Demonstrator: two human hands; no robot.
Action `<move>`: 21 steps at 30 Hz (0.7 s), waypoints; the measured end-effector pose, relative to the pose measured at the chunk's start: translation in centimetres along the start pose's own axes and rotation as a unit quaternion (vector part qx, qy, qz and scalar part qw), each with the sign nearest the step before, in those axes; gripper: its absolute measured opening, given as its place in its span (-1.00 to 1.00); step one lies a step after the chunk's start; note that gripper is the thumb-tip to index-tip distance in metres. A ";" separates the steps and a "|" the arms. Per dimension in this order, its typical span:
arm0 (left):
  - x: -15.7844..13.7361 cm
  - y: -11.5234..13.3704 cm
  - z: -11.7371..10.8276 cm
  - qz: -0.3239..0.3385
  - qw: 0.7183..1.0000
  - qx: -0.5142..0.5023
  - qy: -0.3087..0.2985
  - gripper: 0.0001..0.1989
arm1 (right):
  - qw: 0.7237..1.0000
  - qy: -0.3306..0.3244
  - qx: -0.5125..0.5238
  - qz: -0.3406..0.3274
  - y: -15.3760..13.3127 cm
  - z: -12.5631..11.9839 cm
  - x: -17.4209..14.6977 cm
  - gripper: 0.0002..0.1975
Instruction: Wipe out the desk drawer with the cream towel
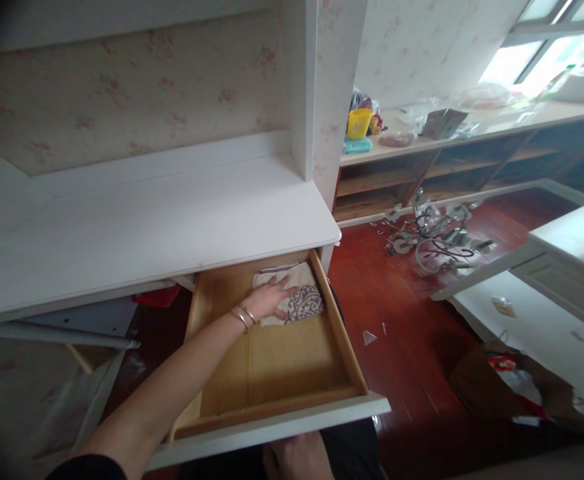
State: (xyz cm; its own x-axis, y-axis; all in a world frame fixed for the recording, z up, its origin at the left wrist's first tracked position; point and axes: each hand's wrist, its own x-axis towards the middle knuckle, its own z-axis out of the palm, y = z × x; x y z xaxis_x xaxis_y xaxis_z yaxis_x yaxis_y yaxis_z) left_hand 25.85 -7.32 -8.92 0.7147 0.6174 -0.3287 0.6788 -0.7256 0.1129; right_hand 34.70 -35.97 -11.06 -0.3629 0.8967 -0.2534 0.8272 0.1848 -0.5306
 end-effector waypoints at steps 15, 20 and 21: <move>-1.7 3.4 0.3 0.040 0.999 0.031 -0.009 -0.03 | 0.999 0.005 0.040 -0.002 -0.5 -1.1 -0.1 -0.70; -4.4 6.4 1.5 0.097 0.994 0.030 -0.027 -0.09 | 0.999 -0.003 0.040 0.006 -0.4 -0.7 -0.1 -0.71; -4.9 7.2 1.9 0.112 0.993 0.032 -0.028 -0.09 | 0.999 0.002 0.039 0.006 -0.4 -0.6 -0.1 -0.71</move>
State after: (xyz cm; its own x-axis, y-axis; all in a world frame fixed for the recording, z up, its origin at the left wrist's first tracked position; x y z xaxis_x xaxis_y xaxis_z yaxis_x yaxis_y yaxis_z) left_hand 26.88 -16.12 -8.26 0.8347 0.4223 -0.3534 0.4909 -0.8614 0.1303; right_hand 34.69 -35.90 -10.29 -0.3518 0.9000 -0.2575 0.7950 0.1420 -0.5897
